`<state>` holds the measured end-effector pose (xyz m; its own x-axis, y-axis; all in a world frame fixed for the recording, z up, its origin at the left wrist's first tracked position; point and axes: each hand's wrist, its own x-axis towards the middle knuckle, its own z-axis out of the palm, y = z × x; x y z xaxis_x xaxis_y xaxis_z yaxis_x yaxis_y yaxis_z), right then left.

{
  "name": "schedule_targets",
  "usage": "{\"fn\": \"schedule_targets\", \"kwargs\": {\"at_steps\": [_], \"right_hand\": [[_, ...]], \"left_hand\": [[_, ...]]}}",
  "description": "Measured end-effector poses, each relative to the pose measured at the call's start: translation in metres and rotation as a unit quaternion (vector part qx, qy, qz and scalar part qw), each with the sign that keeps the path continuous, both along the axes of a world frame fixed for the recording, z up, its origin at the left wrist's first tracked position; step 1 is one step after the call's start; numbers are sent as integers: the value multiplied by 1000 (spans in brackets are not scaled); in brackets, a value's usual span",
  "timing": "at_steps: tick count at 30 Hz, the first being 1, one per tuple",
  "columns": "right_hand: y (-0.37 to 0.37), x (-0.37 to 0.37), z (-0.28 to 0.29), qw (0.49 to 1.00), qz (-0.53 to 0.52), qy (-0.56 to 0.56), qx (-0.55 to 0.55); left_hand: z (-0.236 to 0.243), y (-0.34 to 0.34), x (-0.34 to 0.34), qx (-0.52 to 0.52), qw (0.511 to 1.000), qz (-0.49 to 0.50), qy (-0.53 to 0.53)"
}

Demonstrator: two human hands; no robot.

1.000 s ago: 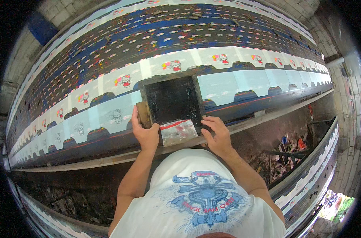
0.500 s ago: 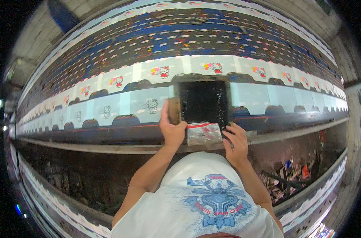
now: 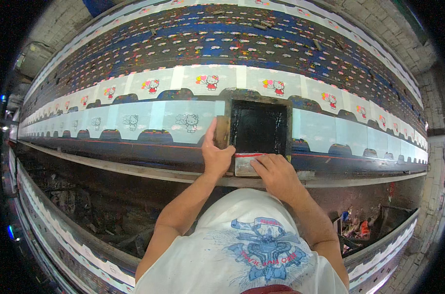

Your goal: The person walks to a long table and repeatedly rubs a small rectangular block over a dark ink pad, then presses the block onto a series of white fabric pieces laid out on the table to transfer a printed design. The person continues this process along the table, handling each fabric piece one at a time.

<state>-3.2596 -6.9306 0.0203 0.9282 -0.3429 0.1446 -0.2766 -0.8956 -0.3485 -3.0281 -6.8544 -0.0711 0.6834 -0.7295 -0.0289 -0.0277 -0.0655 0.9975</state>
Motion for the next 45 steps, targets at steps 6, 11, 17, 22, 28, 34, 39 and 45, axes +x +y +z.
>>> {"fn": "schedule_targets", "kwargs": {"at_steps": [6, 11, 17, 22, 28, 34, 39, 45], "right_hand": [[-66, 18, 20, 995, 5, 59, 82], [-120, 50, 11, 999, -17, 13, 44], [-144, 68, -5, 996, -74, -17, 48], [-99, 53, -4, 995, -88, 11, 35], [-32, 30, -1, 994, -92, 16, 51], [11, 12, -1, 994, -98, -11, 38], [25, -11, -4, 993, -89, -21, 80], [25, -68, -26, 943, -266, -193, 58]], "left_hand": [[5, -3, 0, -14, 999, -9, 34], [3, 0, 2, -1, 1000, -16, 17], [1, 0, 10, -52, 991, -47, 114], [0, 1, 14, -54, 993, -60, 90], [-2, 2, 14, -51, 990, -61, 119], [-5, 3, 12, -33, 997, -56, 37], [-5, 2, 7, -3, 997, -44, -59], [12, -5, -11, -31, 998, -9, -50]]}}
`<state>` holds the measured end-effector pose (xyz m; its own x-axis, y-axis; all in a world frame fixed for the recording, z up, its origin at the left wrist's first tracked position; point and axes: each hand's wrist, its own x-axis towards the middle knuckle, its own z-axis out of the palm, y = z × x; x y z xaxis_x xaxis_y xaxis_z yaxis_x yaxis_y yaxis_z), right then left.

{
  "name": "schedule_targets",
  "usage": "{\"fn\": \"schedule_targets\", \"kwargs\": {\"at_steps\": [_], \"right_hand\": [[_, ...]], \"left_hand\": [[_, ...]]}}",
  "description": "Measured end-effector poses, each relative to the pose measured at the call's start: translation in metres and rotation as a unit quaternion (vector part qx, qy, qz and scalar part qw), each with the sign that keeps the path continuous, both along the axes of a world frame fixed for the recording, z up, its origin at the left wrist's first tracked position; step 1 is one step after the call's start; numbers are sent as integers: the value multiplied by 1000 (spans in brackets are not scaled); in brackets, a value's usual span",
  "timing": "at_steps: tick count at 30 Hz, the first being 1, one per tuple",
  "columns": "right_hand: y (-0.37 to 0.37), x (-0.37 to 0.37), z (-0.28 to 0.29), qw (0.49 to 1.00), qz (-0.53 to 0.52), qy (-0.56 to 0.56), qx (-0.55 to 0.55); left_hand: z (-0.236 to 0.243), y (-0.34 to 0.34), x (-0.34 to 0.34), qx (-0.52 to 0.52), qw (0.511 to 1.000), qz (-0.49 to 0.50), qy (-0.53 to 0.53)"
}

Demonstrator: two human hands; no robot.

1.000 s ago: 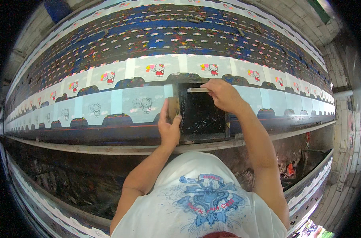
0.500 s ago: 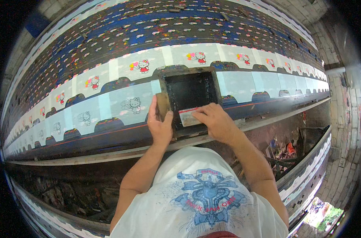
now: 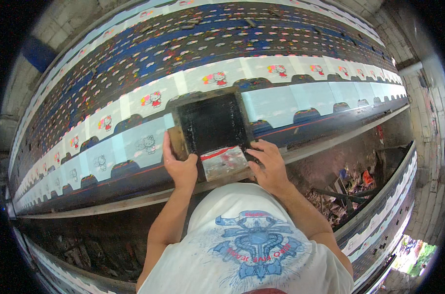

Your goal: The person walks to a long table and repeatedly rubs a small rectangular block over a dark ink pad, then presses the block onto a series of white fabric pieces laid out on the table to transfer a printed design. The person continues this process along the table, handling each fabric piece one at a time.

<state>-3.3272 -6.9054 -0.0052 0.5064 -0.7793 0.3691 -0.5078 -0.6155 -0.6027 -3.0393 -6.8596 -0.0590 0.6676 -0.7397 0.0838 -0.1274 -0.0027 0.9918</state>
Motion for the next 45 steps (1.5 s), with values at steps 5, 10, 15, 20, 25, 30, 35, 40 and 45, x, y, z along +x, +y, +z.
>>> {"fn": "schedule_targets", "kwargs": {"at_steps": [5, 10, 15, 20, 25, 30, 35, 40, 45], "right_hand": [[-6, -58, -21, 977, -44, -110, 177], [-37, -130, -24, 990, -39, -74, 109], [-66, -197, -22, 991, -38, -62, 112], [-83, -218, -10, 1000, 17, 11, -14], [-95, -196, 2, 983, 157, 77, -57], [-114, -173, 13, 963, 194, 153, -105], [-152, -169, 33, 949, 238, 204, -42], [-217, -143, 43, 940, 256, 225, 19], [-273, -101, 36, 954, 214, 209, -19]], "left_hand": [[10, -22, -52, -49, 999, -8, 21], [7, -61, -122, -24, 1000, -12, -8], [1, -87, -188, -26, 999, -13, 32], [-5, -104, -216, -4, 1000, 9, 12], [-3, -107, -223, 8, 1000, 0, -27], [3, -111, -224, 24, 1000, -2, 13], [-5, -111, -222, 41, 999, 1, -24], [-21, -113, -207, -49, 984, -49, 165], [-27, -113, -194, 24, 995, -63, 78]]}}
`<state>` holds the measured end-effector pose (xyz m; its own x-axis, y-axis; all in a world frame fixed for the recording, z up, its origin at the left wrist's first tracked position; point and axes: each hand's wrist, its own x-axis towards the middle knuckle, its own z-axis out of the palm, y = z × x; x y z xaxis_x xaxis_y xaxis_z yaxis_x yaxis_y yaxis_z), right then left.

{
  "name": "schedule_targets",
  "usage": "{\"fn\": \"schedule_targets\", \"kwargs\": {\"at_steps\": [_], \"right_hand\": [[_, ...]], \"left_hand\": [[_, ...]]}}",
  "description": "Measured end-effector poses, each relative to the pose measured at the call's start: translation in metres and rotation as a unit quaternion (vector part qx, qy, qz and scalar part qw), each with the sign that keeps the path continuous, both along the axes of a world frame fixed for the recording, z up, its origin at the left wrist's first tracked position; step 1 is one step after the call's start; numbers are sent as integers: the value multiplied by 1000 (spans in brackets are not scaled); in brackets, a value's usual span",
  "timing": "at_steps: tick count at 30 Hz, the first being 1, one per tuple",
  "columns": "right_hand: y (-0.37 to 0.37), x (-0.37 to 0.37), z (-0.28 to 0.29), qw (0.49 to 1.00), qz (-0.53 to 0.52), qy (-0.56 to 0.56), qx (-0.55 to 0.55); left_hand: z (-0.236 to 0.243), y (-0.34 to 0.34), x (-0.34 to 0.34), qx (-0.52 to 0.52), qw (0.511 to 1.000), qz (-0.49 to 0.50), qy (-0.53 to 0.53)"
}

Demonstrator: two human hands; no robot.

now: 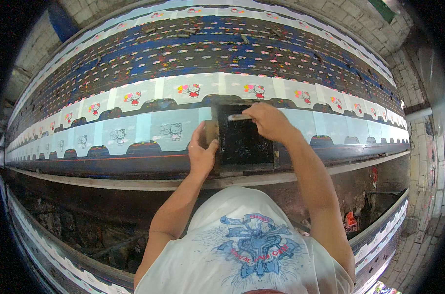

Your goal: The person walks to a long table and repeatedly rubs a small rectangular block over a dark ink pad, then presses the block onto a series of white fabric pieces laid out on the table to transfer a printed design. The person continues this process along the table, handling each fabric piece one at a time.

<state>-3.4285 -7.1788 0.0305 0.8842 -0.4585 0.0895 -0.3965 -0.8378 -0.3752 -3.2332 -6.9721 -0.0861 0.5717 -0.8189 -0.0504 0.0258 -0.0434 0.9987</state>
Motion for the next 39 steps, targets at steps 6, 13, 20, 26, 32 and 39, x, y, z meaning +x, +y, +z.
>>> {"fn": "schedule_targets", "kwargs": {"at_steps": [6, 13, 20, 26, 32, 39], "right_hand": [[-9, 7, -3, 998, -40, 28, 43], [59, -18, -5, 999, -23, 29, 3], [135, -44, -2, 999, -36, 24, 29], [163, -60, -4, 999, -43, -4, 15], [161, -106, -24, 972, -180, -146, 28], [147, -189, -57, 908, -285, -250, 179]], "left_hand": [[4, 1, 3, 1, 1000, -11, 11], [11, 0, 3, 6, 1000, -17, 24], [10, 2, 1, -11, 999, -16, 40], [12, 3, -15, 0, 998, 15, -66], [28, 0, -29, 19, 993, 46, -102], [41, -24, -86, -37, 990, 51, -125]]}}
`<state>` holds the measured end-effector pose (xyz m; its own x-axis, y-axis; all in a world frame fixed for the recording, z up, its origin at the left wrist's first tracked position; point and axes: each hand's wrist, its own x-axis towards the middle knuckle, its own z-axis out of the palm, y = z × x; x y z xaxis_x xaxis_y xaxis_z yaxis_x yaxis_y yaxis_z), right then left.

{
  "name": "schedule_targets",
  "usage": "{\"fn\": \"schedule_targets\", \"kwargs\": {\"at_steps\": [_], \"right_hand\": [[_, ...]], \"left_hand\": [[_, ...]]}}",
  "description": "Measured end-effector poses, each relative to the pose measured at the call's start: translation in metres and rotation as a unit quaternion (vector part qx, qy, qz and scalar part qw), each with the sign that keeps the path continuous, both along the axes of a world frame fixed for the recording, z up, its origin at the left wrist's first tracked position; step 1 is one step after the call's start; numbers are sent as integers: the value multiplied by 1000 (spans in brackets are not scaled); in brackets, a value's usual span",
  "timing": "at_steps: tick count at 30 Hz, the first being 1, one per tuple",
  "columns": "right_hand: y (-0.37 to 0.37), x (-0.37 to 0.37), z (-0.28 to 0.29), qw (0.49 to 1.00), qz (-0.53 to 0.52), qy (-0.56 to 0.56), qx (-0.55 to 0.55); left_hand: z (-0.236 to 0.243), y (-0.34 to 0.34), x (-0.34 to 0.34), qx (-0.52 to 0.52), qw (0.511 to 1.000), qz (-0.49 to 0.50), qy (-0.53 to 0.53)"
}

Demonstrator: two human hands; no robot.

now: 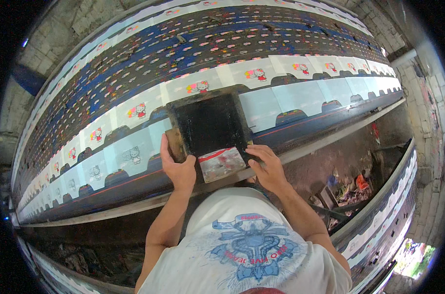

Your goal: The person walks to a long table and repeatedly rubs a small rectangular block over a dark ink pad, then presses the block onto a series of white fabric pieces laid out on the table to transfer a printed design. The person continues this process along the table, handling each fabric piece one at a time.

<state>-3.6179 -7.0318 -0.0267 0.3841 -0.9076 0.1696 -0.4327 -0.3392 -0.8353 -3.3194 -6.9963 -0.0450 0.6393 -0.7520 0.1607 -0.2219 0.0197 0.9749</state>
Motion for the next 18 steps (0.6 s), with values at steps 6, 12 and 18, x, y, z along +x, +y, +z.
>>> {"fn": "schedule_targets", "kwargs": {"at_steps": [6, 12, 18], "right_hand": [[-39, -98, -1, 998, 6, 19, -59], [-68, -155, 9, 992, 43, 48, -106], [-85, -139, 34, 942, 216, 117, -228]], "left_hand": [[-8, -46, -100, -1, 1000, 5, 0], [-15, -73, -153, 17, 999, 17, 30], [-10, -81, -169, 22, 999, 16, 39]]}}
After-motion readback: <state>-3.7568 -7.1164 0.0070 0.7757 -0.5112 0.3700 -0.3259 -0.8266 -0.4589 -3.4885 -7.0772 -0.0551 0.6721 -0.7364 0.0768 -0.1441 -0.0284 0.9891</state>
